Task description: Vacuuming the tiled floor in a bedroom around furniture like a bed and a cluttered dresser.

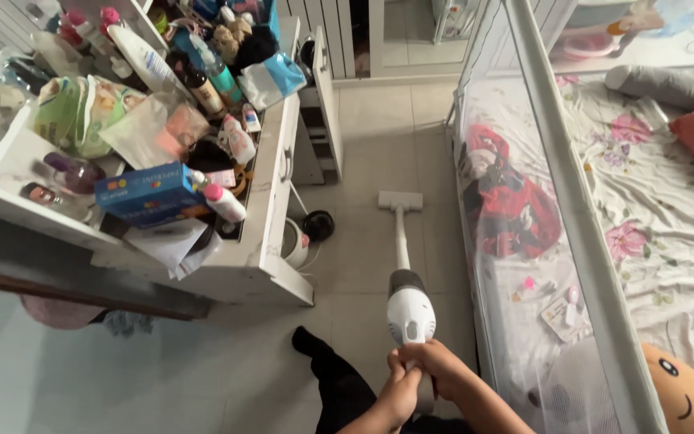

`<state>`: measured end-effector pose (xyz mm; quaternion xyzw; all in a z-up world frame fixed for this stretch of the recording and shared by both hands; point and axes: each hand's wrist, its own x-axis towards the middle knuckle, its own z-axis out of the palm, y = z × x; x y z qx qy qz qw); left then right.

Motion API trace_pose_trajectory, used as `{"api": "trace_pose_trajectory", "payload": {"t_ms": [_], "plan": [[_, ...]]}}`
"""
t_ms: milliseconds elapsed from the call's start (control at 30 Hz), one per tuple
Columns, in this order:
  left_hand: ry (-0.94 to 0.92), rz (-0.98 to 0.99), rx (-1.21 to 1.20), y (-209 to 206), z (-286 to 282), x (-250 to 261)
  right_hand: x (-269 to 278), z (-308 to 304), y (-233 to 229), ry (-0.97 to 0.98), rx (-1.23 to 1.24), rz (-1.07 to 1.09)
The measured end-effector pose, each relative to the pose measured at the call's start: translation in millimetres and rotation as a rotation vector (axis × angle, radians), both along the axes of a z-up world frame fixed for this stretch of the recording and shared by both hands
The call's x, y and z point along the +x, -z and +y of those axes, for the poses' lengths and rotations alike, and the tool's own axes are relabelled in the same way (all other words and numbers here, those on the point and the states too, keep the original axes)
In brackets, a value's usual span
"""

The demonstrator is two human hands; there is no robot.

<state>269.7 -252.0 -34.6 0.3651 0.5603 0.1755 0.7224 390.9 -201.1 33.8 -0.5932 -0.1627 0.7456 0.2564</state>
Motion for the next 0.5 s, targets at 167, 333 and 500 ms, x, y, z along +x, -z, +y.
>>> {"api": "trace_pose_trajectory", "payload": {"t_ms": [167, 333, 500], "plan": [[0.033, 0.024, 0.073, 58.8, 18.7, 7.3, 7.2, 18.4, 29.0, 0.123, -0.114, 0.06], [0.134, 0.139, 0.137, 78.7, 43.8, -0.1, 5.6, 35.6, 63.8, 0.215, -0.14, 0.094], [0.14, 0.208, 0.097, 12.1, 73.0, -15.5, -1.1, 53.8, 82.6, 0.229, -0.142, 0.072]]}}
